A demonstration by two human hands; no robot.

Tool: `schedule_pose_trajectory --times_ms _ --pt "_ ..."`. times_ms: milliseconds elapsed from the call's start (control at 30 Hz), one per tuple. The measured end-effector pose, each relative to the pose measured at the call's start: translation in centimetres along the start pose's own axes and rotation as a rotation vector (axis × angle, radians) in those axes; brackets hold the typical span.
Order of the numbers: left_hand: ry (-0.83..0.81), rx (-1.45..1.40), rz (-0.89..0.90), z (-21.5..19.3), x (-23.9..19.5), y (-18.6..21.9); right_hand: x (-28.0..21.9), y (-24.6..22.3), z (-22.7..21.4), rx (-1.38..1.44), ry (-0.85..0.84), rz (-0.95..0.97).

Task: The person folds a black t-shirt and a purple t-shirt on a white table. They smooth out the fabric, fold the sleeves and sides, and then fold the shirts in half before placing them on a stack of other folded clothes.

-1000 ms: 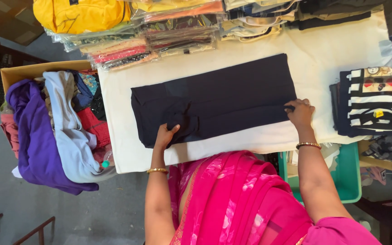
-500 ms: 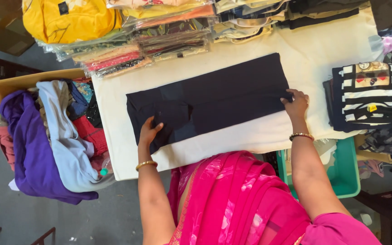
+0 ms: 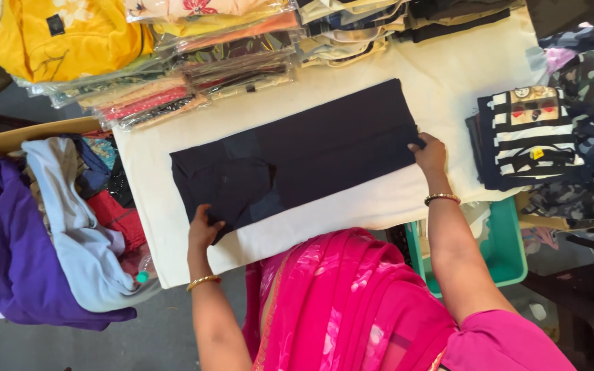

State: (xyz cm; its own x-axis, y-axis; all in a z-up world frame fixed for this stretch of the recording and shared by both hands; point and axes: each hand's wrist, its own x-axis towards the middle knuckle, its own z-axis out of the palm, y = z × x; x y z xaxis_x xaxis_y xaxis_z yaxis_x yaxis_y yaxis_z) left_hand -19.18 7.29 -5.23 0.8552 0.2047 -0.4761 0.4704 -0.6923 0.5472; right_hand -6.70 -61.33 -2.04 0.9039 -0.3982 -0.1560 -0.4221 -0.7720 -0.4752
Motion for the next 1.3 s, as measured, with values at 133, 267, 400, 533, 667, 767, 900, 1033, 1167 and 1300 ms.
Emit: schedule_pose_trajectory --times_ms 133,267,400,533,667,767,900,1033,1167,1300 --pt "0.11 0.061 -0.145 -1.0 -2.6 3.1 0.3 0.8 1.5 -0.052 0.145 -0.093" --pt "0.335 0.113 -0.064 -0.7 -4.5 7.8 0.9 -1.7 1.1 -0.054 0.222 -0.156" --pt "0.471 0.138 0.158 1.0 -6.0 12.7 2.0 -3.1 1.5 -0.004 0.158 -0.099" --pt "0.369 0.134 0.269 3.1 -7.2 17.1 3.5 -4.1 1.4 -0.066 0.117 -0.042" --pt "0.395 0.086 0.456 5.5 -7.3 19.2 4.4 -4.1 1.3 -0.212 0.027 0.021" --pt "0.406 0.056 0.507 6.3 -7.2 20.5 5.0 -4.6 0.6 -0.183 -0.09 0.056" --pt "0.389 0.019 0.514 7.6 -7.2 21.5 4.3 -6.2 -0.5 -0.071 -0.189 0.163" --pt "0.315 -0.153 0.444 9.4 -6.7 23.1 4.5 -6.1 1.5 -0.049 -0.136 0.168" --pt "0.127 -0.629 0.335 15.0 -2.0 23.1 2.7 -10.8 1.8 -0.068 -0.086 -0.022" --pt "-0.256 -1.1 0.067 17.6 0.7 26.7 -2.5 -17.8 2.3 -0.093 -0.22 -0.191"
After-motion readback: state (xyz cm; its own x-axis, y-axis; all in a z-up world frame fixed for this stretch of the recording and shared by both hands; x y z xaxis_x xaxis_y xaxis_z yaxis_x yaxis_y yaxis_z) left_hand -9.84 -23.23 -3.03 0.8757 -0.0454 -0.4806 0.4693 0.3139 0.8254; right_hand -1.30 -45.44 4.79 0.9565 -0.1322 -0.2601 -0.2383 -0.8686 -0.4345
